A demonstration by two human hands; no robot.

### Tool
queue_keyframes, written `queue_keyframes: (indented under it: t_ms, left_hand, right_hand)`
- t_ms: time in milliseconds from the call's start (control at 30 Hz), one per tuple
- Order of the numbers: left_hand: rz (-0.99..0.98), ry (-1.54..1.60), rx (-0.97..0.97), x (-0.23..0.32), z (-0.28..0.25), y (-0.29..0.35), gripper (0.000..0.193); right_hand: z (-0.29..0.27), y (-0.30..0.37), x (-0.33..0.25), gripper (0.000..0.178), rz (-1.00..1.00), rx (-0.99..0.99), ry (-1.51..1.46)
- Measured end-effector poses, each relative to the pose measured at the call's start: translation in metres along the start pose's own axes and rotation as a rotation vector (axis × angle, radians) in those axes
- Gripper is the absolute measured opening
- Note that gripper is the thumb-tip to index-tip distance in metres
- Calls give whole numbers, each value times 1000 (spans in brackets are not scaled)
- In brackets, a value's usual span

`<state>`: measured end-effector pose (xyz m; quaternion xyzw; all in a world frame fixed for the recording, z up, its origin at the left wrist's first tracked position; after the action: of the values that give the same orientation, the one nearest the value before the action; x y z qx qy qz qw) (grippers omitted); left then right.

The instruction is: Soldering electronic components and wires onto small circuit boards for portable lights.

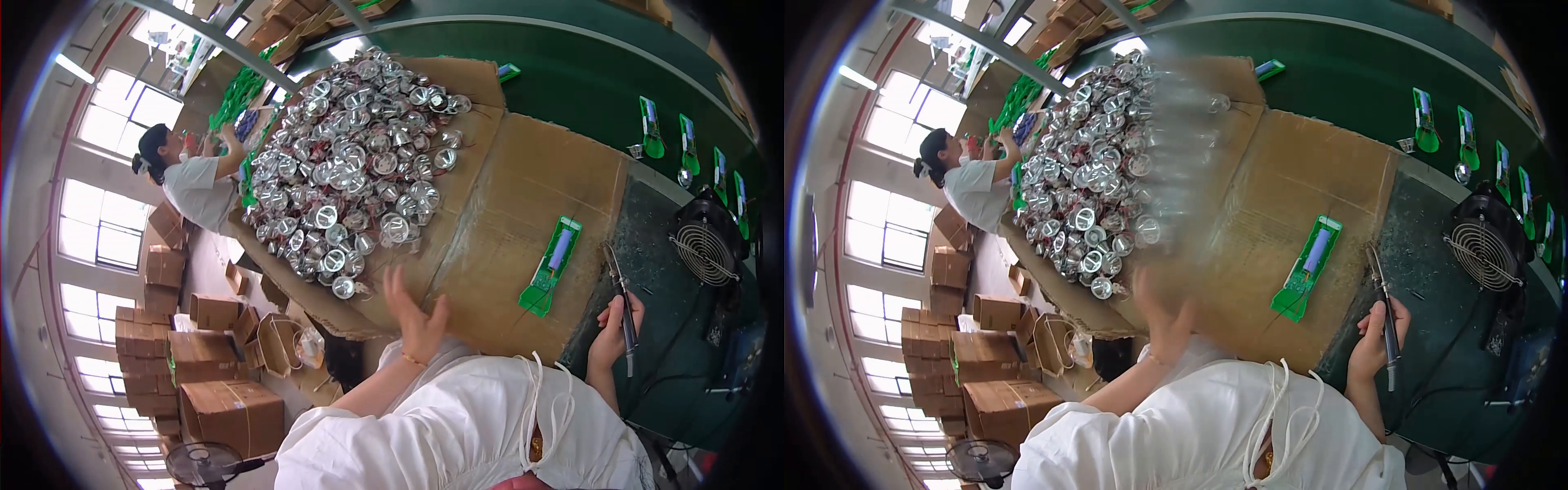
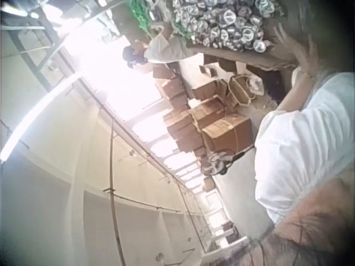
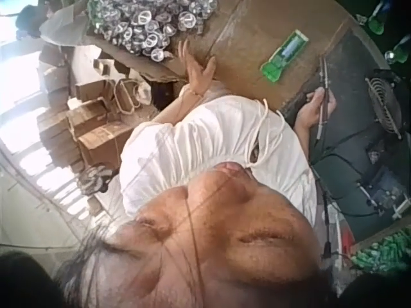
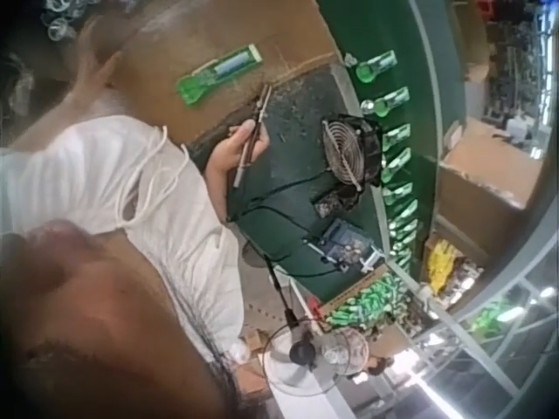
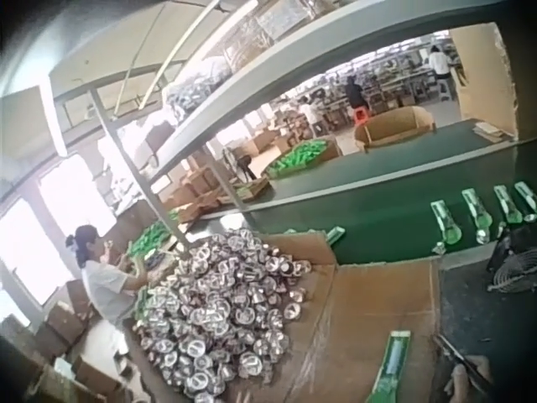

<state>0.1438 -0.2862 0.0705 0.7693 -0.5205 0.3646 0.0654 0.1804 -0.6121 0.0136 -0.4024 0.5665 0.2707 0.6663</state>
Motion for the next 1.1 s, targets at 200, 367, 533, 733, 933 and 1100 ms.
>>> queue_keyframes:
  t_ms: [200,367,533,733,933,1100]
  left_hand:
    - [-535,510,274,-50,-10,8,76]
    - [-631,605,705,-114,-4,-18,72]
    - [-835,131,1203,-112,-27,-71,67]
    - [-634,553,1084,-200,17,-118,65]
    - [-301,820,766,-156,46,-162,63]
    - [-227,662,760,-98,55,-162,62]
  right_hand:
    - [-1,-1,6,22,-5,-50,7]
    - [0,2,7,23,1,-92,-13]
    - [-1,1,6,24,32,-86,-37]
    - [1,4,-1,24,71,-117,-67]
    - [-1,2,7,24,57,-92,-74]
    - [-2,0,4,20,49,-74,-53]
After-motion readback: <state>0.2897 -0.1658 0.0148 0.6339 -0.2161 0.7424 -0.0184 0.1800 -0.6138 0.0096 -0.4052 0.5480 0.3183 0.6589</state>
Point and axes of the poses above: each hand's wrist, its own y-axis away from the middle knuckle, its own z-axis out of the palm, x = y × z, the point moved 5 cm from there along -y, towards the middle knuckle, and after that the axes turned 7 degrees about -z, right-handed, at the moved point
